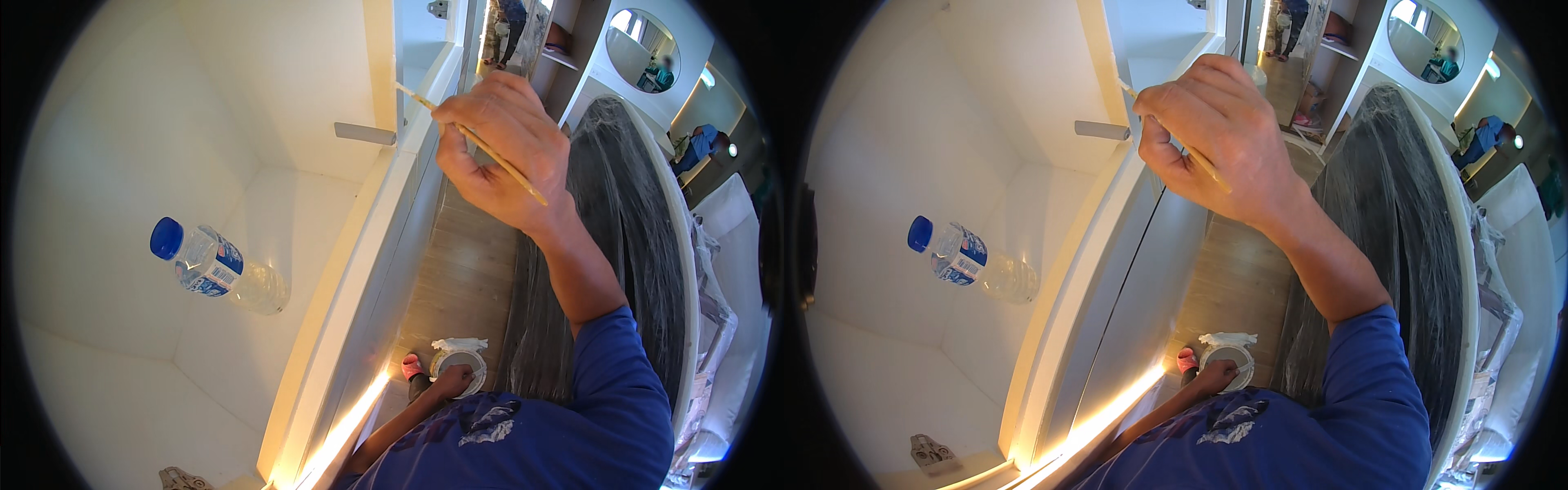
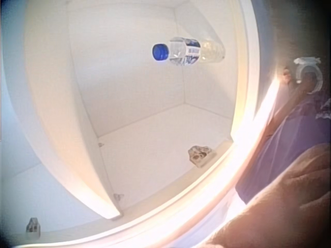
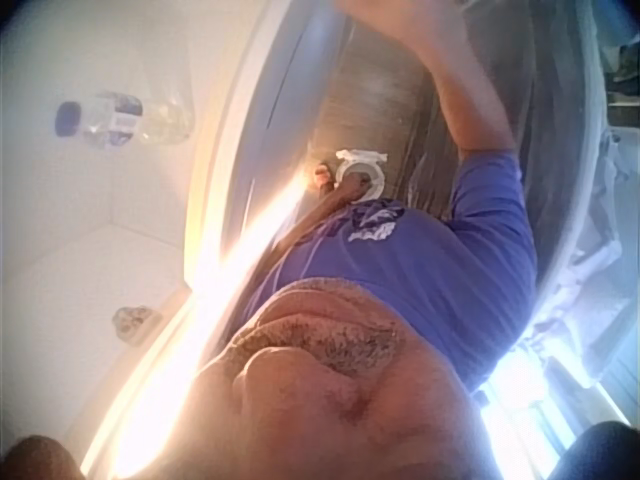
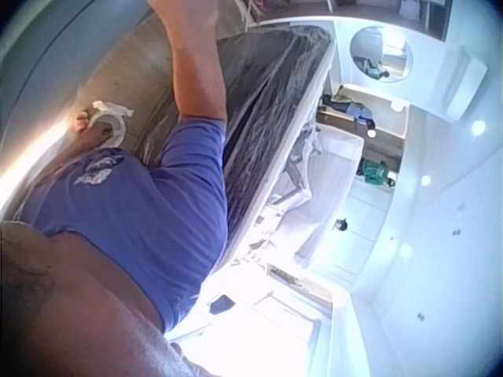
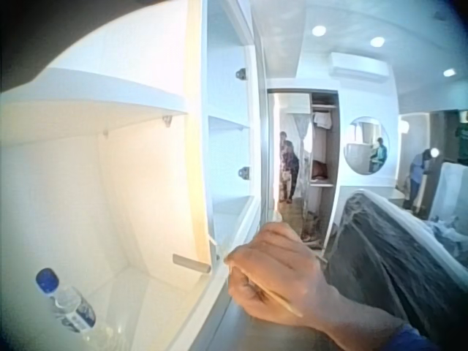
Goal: The person paints the edges and corners of white built-in shelving using a small brush, occasionally dipping the brush into a white paint bucket held in the other hand.
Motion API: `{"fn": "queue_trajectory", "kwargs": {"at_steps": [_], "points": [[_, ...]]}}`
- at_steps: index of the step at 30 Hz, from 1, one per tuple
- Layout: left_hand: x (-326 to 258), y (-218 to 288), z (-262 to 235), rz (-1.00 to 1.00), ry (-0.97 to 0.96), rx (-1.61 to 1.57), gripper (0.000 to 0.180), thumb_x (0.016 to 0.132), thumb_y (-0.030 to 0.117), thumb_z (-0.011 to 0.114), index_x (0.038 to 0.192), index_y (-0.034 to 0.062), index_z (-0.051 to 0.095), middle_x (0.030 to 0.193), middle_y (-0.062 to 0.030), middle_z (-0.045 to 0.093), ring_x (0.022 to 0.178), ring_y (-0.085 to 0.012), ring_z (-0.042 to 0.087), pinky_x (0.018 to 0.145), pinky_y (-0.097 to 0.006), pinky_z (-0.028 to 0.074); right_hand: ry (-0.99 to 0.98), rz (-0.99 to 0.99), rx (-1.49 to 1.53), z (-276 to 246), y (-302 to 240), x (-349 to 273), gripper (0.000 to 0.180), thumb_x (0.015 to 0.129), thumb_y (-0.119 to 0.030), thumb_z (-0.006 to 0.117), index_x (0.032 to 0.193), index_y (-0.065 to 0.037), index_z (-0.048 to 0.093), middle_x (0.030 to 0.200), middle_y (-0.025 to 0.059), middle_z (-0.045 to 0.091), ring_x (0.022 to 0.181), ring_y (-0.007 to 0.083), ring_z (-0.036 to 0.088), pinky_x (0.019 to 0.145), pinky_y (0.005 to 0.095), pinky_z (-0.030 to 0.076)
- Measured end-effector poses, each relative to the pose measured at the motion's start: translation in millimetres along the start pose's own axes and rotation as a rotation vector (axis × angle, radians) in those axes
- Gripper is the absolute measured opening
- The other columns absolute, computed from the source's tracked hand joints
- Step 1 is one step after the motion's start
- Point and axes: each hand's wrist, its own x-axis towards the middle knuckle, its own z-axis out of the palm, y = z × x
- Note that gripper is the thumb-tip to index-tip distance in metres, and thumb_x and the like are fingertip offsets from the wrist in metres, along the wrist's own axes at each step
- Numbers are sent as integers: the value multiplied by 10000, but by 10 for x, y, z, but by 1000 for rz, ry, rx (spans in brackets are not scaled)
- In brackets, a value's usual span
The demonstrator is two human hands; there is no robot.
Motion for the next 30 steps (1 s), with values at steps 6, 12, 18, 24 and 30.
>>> {"fn": "queue_trajectory", "kwargs": {"at_steps": [6,12,18,24,30], "points": [[6,1,1,-8,-3,-8,292,947,268,615,1011,0,709,969,-266,702,943,-446,680,845,-509,521,31,-47,-28,-3,74,73,227,701,87,693,894,-31,667,699,43,622,621,221,584,716,350,489],[-3,-9,10,12,13,-10,287,942,264,624,1011,-1,707,967,-268,701,940,-447,680,840,-507,523,107,-85,-26,11,112,103,240,696,87,696,904,-33,680,720,39,642,620,215,591,717,348,495],[-3,-8,3,-5,6,-16,285,944,265,624,1015,1,705,970,-267,700,944,-448,677,844,-508,521,35,-9,-20,1,40,-15,231,697,86,698,893,-36,682,733,38,659,622,212,596,710,348,499],[-8,21,-20,3,10,1,287,948,265,616,1012,-1,704,975,-268,699,951,-452,673,852,-513,518,77,-24,-16,2,78,23,223,691,85,703,879,-34,686,733,41,664,610,213,594,701,348,506],[-4,27,-17,1,5,2,288,949,266,614,1003,-2,706,975,-266,699,951,-451,673,855,-515,518,137,-63,-38,14,146,64,225,690,84,708,884,-29,693,736,43,669,607,207,598,703,351,514]]}}
